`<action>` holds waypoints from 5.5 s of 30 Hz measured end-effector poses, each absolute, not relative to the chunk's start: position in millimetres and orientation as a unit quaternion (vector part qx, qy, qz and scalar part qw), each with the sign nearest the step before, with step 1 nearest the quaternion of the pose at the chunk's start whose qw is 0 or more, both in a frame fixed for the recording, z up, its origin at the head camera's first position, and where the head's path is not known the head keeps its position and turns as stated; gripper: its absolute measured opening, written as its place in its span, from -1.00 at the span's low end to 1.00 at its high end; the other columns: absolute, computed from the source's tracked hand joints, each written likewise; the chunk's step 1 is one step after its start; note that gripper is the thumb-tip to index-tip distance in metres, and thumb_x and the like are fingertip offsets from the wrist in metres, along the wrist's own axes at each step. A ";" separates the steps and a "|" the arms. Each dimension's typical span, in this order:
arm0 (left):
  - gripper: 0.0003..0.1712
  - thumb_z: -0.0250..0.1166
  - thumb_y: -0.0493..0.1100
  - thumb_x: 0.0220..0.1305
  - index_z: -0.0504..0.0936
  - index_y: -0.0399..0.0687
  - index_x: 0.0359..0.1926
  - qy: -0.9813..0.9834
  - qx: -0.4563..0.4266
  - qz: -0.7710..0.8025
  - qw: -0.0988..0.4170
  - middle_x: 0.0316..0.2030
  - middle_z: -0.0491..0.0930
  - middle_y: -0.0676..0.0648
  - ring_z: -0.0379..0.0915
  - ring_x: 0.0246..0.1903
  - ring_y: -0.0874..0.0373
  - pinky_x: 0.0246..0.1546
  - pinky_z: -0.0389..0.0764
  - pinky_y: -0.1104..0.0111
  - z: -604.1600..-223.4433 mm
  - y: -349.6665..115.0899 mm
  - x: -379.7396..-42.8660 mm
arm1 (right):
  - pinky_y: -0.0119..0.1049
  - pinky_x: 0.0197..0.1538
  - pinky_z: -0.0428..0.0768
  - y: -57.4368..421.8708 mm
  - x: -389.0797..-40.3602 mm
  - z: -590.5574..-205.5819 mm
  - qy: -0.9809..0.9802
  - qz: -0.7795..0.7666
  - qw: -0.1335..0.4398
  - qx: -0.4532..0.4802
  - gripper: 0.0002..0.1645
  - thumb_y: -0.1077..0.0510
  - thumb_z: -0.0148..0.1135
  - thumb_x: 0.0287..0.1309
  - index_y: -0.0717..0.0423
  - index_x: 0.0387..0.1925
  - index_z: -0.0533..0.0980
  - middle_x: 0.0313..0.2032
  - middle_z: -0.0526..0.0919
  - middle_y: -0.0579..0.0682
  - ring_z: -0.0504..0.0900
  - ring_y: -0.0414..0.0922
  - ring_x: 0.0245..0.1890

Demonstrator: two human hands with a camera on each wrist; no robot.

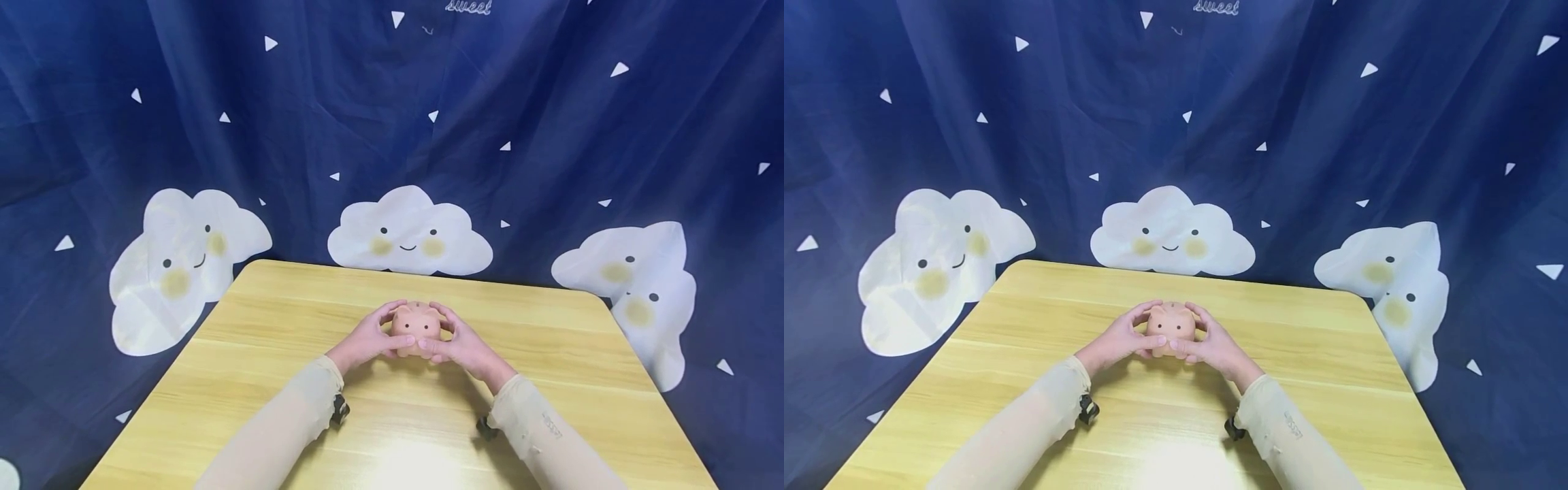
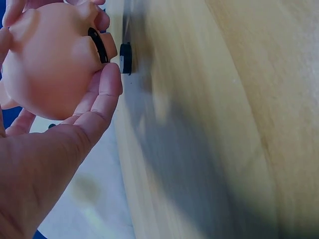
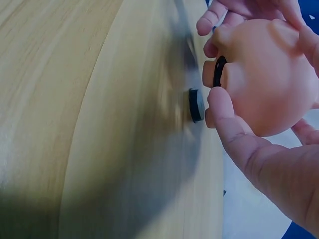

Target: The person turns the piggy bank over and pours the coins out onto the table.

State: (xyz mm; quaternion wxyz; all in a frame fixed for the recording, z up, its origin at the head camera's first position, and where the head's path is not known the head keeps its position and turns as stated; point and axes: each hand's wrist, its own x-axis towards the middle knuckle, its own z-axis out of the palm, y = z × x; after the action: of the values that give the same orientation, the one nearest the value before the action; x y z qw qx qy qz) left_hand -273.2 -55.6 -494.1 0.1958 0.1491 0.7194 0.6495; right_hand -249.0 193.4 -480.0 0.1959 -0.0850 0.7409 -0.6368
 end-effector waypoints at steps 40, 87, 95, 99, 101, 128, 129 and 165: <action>0.29 0.69 -0.18 0.11 0.09 0.14 0.72 0.750 0.187 0.619 0.143 0.56 0.25 -0.36 0.80 -0.06 -0.05 0.09 0.79 0.21 -493.8 -56.6 -265.8 | -0.25 -0.19 0.76 185.5 -245.0 -476.6 0.717 -0.666 0.200 -0.046 0.01 -0.15 0.29 0.50 0.00 0.70 -0.01 -0.17 0.76 0.10 0.75 -0.12 -0.36; 0.02 0.58 0.05 0.27 0.28 0.24 0.65 0.719 0.147 0.664 0.143 0.58 0.32 -0.19 0.56 0.31 -0.19 0.01 0.82 0.07 -492.2 -49.3 -267.7 | 0.07 0.52 0.48 189.6 -241.0 -471.9 0.764 -0.609 0.152 -0.150 0.12 -0.09 0.29 0.51 -0.24 0.75 -0.22 0.71 0.09 0.07 0.39 0.15 0.56; -0.03 0.52 0.12 0.32 0.27 0.25 0.65 0.711 0.120 0.670 0.177 0.56 0.37 -0.21 0.68 0.07 -0.04 -0.18 0.81 0.17 -496.7 -50.5 -268.9 | -0.02 0.33 0.66 194.2 -240.6 -475.8 0.778 -0.583 0.155 -0.174 0.18 -0.02 0.45 0.38 -0.23 0.75 -0.09 0.58 0.33 0.24 0.63 0.14 0.32; -0.09 0.41 0.14 0.44 0.23 0.22 0.67 0.702 0.124 0.675 0.189 0.54 0.39 -0.26 0.71 -0.03 0.01 -0.21 0.80 0.19 -495.0 -51.5 -266.1 | -0.08 0.29 0.68 194.7 -240.8 -476.9 0.771 -0.592 0.159 -0.172 0.18 -0.02 0.44 0.39 -0.17 0.75 -0.10 0.57 0.35 0.25 0.66 0.10 0.29; -0.13 0.37 0.13 0.49 0.21 0.22 0.68 0.698 0.125 0.677 0.195 0.52 0.41 -0.28 0.71 -0.05 -0.01 -0.20 0.79 0.19 -493.1 -51.9 -264.2 | -0.12 0.25 0.71 194.8 -240.8 -477.1 0.764 -0.602 0.166 -0.163 0.15 -0.01 0.42 0.42 -0.17 0.75 -0.10 0.55 0.36 0.25 0.67 0.07 0.28; -0.27 0.21 0.12 0.60 0.27 0.06 0.63 0.651 0.135 0.713 0.223 0.04 0.75 -0.25 0.77 -0.23 0.10 0.03 0.79 -0.03 -497.0 -56.3 -264.6 | 0.21 0.16 0.74 196.4 -243.8 -482.3 0.720 -0.655 0.182 -0.139 -0.20 -0.12 -0.01 0.68 -0.08 0.73 0.01 0.50 0.36 0.39 0.76 -0.08 -0.10; -0.27 0.20 0.12 0.60 0.27 0.05 0.63 0.650 0.136 0.714 0.223 -0.01 0.77 -0.19 0.76 -0.24 0.11 0.04 0.79 -0.04 -497.0 -56.0 -264.4 | 0.20 0.16 0.75 196.5 -243.7 -482.3 0.718 -0.657 0.181 -0.140 -0.21 -0.12 0.00 0.68 -0.08 0.73 0.02 0.49 0.36 0.40 0.76 -0.09 -0.10; -0.09 0.36 0.03 0.43 0.17 0.08 0.66 0.619 0.084 0.734 0.268 0.35 0.54 -0.44 0.77 -0.04 -0.10 0.03 0.77 -0.17 -501.4 -48.0 -266.1 | -0.06 0.03 0.81 198.4 -247.3 -485.8 0.713 -0.662 0.216 -0.086 -0.11 -0.17 0.18 0.56 -0.02 0.69 0.09 0.13 0.72 0.19 0.81 -0.09 -0.19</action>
State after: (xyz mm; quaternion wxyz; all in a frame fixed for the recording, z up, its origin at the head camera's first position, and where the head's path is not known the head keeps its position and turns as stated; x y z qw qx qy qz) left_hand -266.1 -48.0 -501.4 0.2682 0.0844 0.6186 0.7336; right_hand -247.3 198.4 -485.8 0.2155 -0.0855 0.7131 -0.6616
